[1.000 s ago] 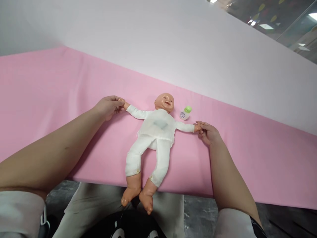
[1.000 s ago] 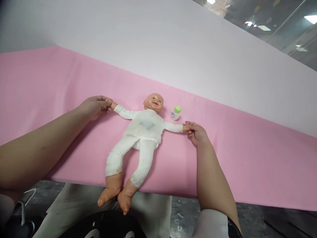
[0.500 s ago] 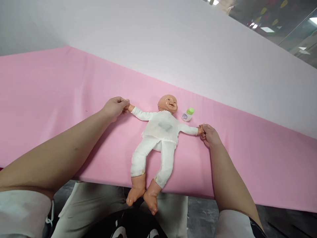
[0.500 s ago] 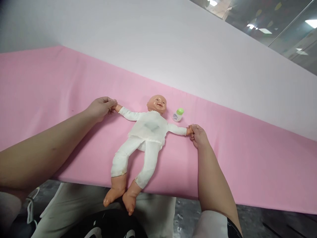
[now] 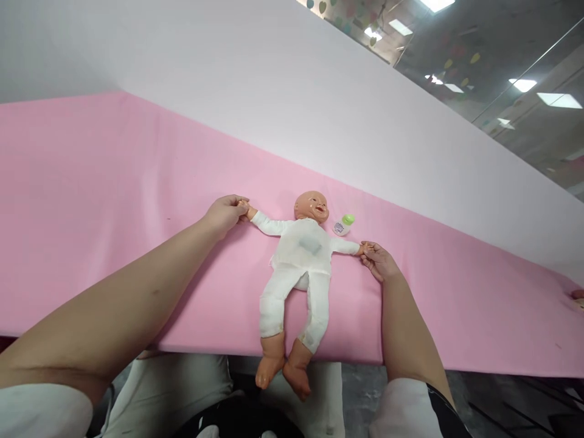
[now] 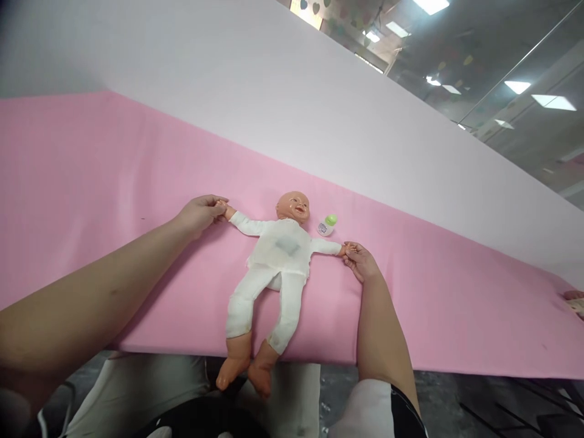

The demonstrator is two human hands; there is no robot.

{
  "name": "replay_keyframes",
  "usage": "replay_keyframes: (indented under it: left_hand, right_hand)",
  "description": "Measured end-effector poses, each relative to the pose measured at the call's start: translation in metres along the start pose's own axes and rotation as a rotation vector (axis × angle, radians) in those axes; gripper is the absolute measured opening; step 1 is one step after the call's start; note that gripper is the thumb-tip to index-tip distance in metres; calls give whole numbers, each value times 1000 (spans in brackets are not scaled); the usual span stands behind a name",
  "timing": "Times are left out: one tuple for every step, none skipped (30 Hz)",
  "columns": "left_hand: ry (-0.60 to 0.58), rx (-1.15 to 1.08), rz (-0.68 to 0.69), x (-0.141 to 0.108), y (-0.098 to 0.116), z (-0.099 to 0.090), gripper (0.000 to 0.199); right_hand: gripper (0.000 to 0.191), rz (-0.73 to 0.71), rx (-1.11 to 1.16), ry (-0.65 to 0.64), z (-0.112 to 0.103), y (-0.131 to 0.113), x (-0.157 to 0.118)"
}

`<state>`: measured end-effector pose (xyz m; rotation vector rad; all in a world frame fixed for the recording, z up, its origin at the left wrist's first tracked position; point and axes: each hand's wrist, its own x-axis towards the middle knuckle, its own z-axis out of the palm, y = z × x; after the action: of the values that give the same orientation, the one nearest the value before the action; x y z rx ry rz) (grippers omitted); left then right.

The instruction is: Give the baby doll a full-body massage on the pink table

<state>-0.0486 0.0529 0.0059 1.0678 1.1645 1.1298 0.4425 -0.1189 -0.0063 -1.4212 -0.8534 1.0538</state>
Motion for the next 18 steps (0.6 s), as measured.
replay_keyframes:
  left_hand:
    - [-7,-12,1,0,-1,0,25]
    - [-12,-23,0,0,-2,0,25]
    - [-18,-30,-2,0,-3,-1,25]
    - [-23,-37,-2,0,-4,-1,25]
    - [-27,-42,3,0,-5,-2,24]
    - [-33,-47,11,0,-6,-2,23]
    - [-39,-51,22,0,-7,-3,22]
    - [-42,-52,31,0,-8,-4,21]
    - [-44,-51,40,0,-8,-4,21]
    - [-43,-47,46,0,-9,-5,20]
    - [-37,-40,47,1,-10,-5,20]
    - [-29,-32,50,2,-10,-5,19]
    - [-17,-23,53,3,-11,-5,17]
    - [-5,-14,58,4,-11,-5,14]
    - [6,-6,66,5,-11,-5,12]
    - [16,2,74,5,-11,-4,10]
    - [21,9,79,5,-11,-4,9]
    - [26,18,79,4,-10,-4,8]
  right_hand:
    - [51,-9,-9,21,1,0,0]
    - [50,-16,-15,40,3,1,0]
    - [50,-23,-19,58,5,1,0]
    - [50,-31,-23,75,7,2,0]
    - [50,-39,-29,94,9,3,0]
    - [50,-49,-36,114,11,4,1]
    - [50,-58,-44,132,13,5,1]
    - [50,-66,-54,147,14,6,2]
    - [50,-73,-63,158,15,7,2]
    - [50,-79,-69,165,16,8,3]
    - [50,-84,-74,169,16,8,4]
    - [50,-89,-74,170,15,9,4]
    - [49,-93,-71,170,14,9,5]
    - [49,-96,-65,167,13,9,6]
    - [48,-97,-56,160,11,10,6]
    - [47,-94,-46,150,10,10,7]
    - [47,-90,-36,136,8,10,7]
    - [46,-85,-25,119,6,9,7]
